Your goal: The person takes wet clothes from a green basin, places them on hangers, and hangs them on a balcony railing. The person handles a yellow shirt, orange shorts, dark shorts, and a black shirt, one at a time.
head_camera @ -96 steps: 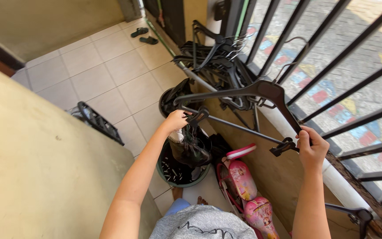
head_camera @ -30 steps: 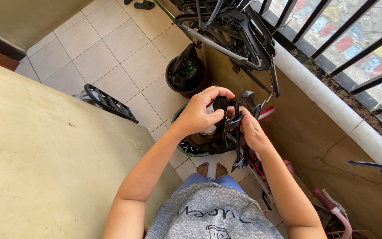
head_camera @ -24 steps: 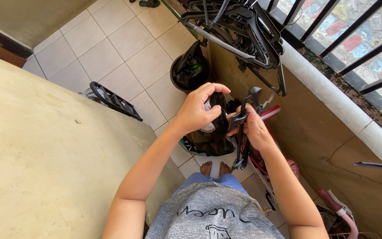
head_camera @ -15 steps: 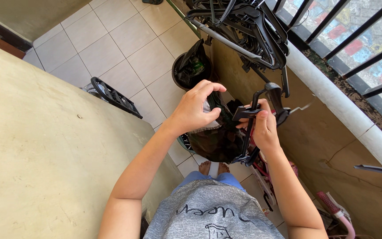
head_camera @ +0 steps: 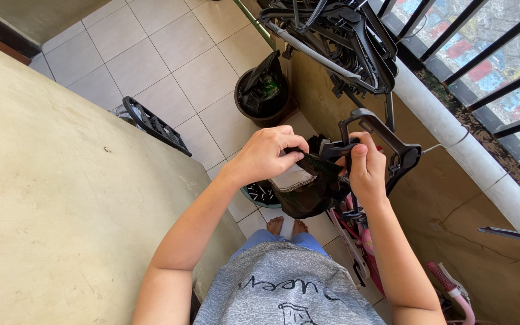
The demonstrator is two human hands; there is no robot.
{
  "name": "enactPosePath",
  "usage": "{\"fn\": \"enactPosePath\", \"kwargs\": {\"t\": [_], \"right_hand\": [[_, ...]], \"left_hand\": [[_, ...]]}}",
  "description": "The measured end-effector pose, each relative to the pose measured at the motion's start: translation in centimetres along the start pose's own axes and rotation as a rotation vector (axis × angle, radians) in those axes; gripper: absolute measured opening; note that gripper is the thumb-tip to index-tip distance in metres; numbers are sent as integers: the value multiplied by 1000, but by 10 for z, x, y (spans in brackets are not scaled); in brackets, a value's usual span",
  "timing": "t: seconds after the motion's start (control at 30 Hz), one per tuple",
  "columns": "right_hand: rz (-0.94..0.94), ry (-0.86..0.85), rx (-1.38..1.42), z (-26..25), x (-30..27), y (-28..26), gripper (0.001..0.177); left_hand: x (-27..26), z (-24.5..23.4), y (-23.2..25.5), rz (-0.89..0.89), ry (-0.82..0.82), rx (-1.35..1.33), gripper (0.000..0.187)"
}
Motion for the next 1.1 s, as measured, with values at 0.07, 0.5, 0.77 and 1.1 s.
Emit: {"fn": "enactPosePath", "kwargs": {"t": [0.07,0.5,0.77,1.1], "right_hand": [[-1,-18,10,1,-1,-1,63],[-145,-180,-400,19,3,-39,23],[-360,-111,-300,16,10,-63,23],[-511,166,-61,13,-36,-20,21]], "left_hand": [[1,-3,3,27,14,-3,14],[4,5,-12,-82,90,-209,18],[10,27,-7,38,-37,-45,28],[-5,-9,2,254,106,-250,27]]}}
Point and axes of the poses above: each hand's wrist, its own x-axis towards the middle knuckle, its own z-axis out of the palm, y = z × x, the point moved 7 cm from there along x, towards the middle knuckle, and after that the axes turned 3 degrees about x, right-handed, at the moved point
